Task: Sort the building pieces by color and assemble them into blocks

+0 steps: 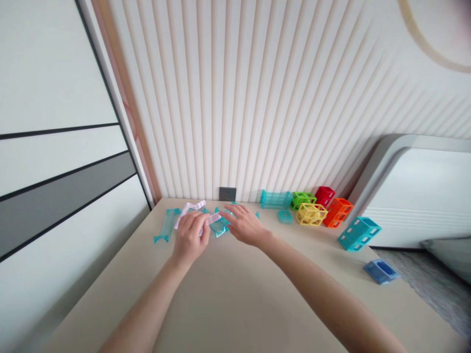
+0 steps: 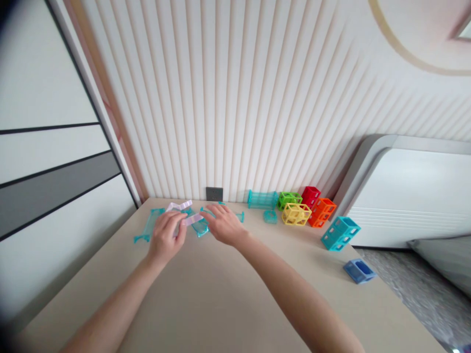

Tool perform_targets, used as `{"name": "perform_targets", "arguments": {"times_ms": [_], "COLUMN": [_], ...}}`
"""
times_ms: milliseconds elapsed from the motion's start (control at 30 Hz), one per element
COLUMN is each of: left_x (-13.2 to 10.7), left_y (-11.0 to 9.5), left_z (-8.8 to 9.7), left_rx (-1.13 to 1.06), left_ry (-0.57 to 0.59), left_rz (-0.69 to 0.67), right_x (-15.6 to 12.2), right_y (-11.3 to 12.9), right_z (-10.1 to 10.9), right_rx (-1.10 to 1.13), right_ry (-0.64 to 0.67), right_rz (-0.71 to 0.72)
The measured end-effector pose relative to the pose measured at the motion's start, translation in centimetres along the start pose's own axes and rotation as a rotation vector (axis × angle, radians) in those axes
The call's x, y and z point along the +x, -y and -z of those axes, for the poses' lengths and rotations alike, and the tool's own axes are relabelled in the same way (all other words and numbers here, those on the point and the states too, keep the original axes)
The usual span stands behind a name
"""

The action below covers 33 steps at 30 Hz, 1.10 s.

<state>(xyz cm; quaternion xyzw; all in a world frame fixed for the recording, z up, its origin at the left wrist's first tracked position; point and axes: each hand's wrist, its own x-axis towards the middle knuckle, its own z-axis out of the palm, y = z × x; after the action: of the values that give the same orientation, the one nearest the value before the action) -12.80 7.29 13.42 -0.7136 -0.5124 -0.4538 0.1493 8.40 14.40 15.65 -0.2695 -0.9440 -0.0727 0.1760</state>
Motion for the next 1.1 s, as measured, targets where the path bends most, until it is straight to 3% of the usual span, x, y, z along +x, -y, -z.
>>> {"name": "perform_targets", "arguments": {"times_ms": [67,133,267,367,533,667,800,967,1100], "left_x": [0.4,0.3,-0.6,-1.3,-1.4,-1.2,-1.1,-0.8,-0.3], "left_y": [2.3,4.4,7.2,7.9,7.7,7.4,7.1,6.6,5.0], "left_z": [0.4,0.4,-0.2,-0.8,-1.3,-1.4,-1.3,-0.9,-0.5], "left_rx": [0.111,0.216,0.386,0.432,0.491,0.519,0.525,0.515,0.316], "left_ry": [-0.061,-0.036,0.169,0.240,0.344,0.398,0.393,0.235,0.070], "left_rz": [0.106,0.218,0.435,0.499,0.507,0.518,0.527,0.434,0.156], "right_x": [2.0,3.5,5.0,4.9,2.5,-0.9,-3.9,-4.9,-4.9], "right_y": [2.6,4.5,6.2,6.4,5.5,2.8,-0.1,-1.7,-1.5], "right_z": [-1.1,-2.4,-4.7,-5.2,-4.7,-5.0,-5.9,-6.5,-6.5], "right_rx": [0.005,-0.023,-0.067,-0.041,0.043,0.051,0.015,0.015,0.019], "right_ry": [-0.016,-0.016,-0.005,-0.021,-0.126,-0.243,-0.239,-0.182,-0.150], "right_rz": [0.073,0.115,0.124,0.127,0.037,-0.207,-0.353,-0.418,-0.431]}}
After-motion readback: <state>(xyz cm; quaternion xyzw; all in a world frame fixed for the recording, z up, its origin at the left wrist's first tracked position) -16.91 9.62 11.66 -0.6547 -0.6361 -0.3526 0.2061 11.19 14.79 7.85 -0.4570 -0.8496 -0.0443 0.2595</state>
